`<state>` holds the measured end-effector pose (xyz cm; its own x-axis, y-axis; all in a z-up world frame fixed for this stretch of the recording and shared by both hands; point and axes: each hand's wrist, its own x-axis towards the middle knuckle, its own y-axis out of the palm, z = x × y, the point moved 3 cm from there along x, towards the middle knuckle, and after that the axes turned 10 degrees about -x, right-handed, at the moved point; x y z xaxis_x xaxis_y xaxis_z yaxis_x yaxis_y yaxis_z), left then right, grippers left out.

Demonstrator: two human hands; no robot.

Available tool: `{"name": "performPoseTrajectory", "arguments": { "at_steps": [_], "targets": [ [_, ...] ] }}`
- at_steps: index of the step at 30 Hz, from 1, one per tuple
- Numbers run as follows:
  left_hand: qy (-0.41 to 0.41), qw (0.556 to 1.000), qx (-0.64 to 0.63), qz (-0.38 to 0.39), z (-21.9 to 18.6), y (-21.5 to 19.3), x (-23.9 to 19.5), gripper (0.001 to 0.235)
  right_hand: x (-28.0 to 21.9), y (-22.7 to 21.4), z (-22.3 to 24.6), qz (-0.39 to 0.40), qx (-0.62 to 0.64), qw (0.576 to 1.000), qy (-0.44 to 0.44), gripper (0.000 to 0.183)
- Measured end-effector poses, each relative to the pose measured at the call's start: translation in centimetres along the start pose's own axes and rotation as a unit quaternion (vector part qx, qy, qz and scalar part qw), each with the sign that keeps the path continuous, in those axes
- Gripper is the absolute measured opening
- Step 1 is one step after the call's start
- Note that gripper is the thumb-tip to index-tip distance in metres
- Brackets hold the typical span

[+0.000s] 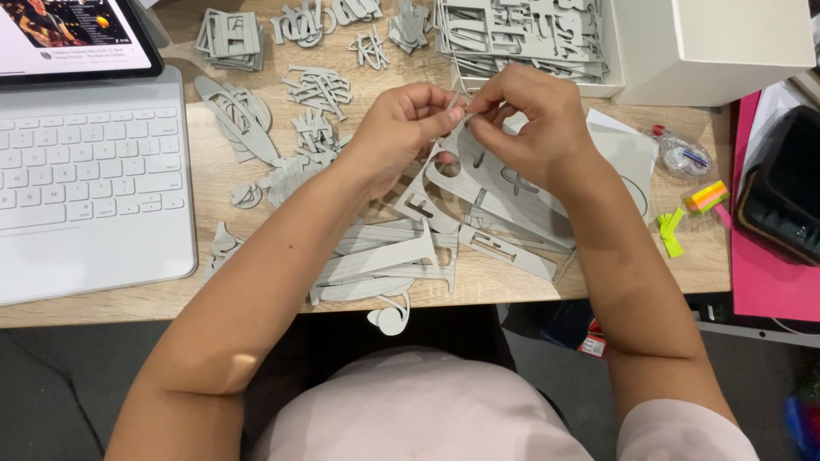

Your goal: Punching out pre-cut cardboard letters and shapes from their frames on a desk.

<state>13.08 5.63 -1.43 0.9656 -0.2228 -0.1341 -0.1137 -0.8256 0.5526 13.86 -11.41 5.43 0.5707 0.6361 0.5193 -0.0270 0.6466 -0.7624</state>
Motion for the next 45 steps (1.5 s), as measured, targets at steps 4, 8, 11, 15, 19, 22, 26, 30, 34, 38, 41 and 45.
{"name": "performPoseTrajectory", "arguments": {
  "at_steps": [4,8,11,15,19,22,26,30,34,38,41,45],
  "targets": [
    [-0.012,1.000,0.008,-0.015,0.0,0.2,-0.1,0.020,-0.2,0.1,-0.6,0.009,0.003,1.000,-0.003,0.012],
    [0.010,0.999,0.047,-0.022,-0.1,0.0,0.2,0.015,-0.2,0.0,-1.4,0.063,0.026,0.997,0.041,0.015],
    [0.003,0.993,0.098,-0.063,-0.4,0.3,0.0,0.010,-0.4,0.2,-1.8,0.088,0.076,0.991,0.064,0.015],
    [0.013,0.990,0.113,-0.084,-0.7,0.3,-0.2,0.006,-0.4,0.2,-2.0,0.107,0.140,0.980,0.091,0.011],
    [0.044,0.992,0.113,-0.038,-0.9,0.1,-0.2,0.016,-0.5,0.6,-2.5,0.085,0.117,0.979,0.143,0.008],
    [-0.011,0.997,0.061,-0.039,-1.3,0.3,-0.6,0.022,-0.5,0.6,-2.7,0.074,0.089,0.977,0.177,0.008],
    [0.026,0.994,0.106,0.012,-1.1,0.2,-0.5,0.058,-0.7,0.4,-3.8,0.050,0.095,0.971,0.216,0.011],
    [0.080,0.987,0.134,0.028,-0.4,-0.3,-0.1,0.060,-0.1,0.3,-2.8,0.086,0.085,0.980,0.156,0.021],
    [0.085,0.988,0.130,0.025,-0.2,0.0,-0.3,0.056,-0.1,0.6,-2.8,0.083,0.056,0.983,0.157,0.017],
    [0.093,0.988,0.126,0.008,-0.4,0.4,-0.4,0.044,-0.2,0.6,-3.1,0.097,0.058,0.982,0.148,0.011],
    [0.051,0.990,0.126,-0.037,-1.7,1.5,-1.2,0.041,-0.4,0.7,-3.5,0.104,0.082,0.980,0.151,0.009],
    [0.046,0.995,0.080,-0.049,-2.3,1.2,-1.7,0.032,-0.5,-0.2,-3.3,0.094,0.191,0.969,0.127,0.009]
  ]
}}
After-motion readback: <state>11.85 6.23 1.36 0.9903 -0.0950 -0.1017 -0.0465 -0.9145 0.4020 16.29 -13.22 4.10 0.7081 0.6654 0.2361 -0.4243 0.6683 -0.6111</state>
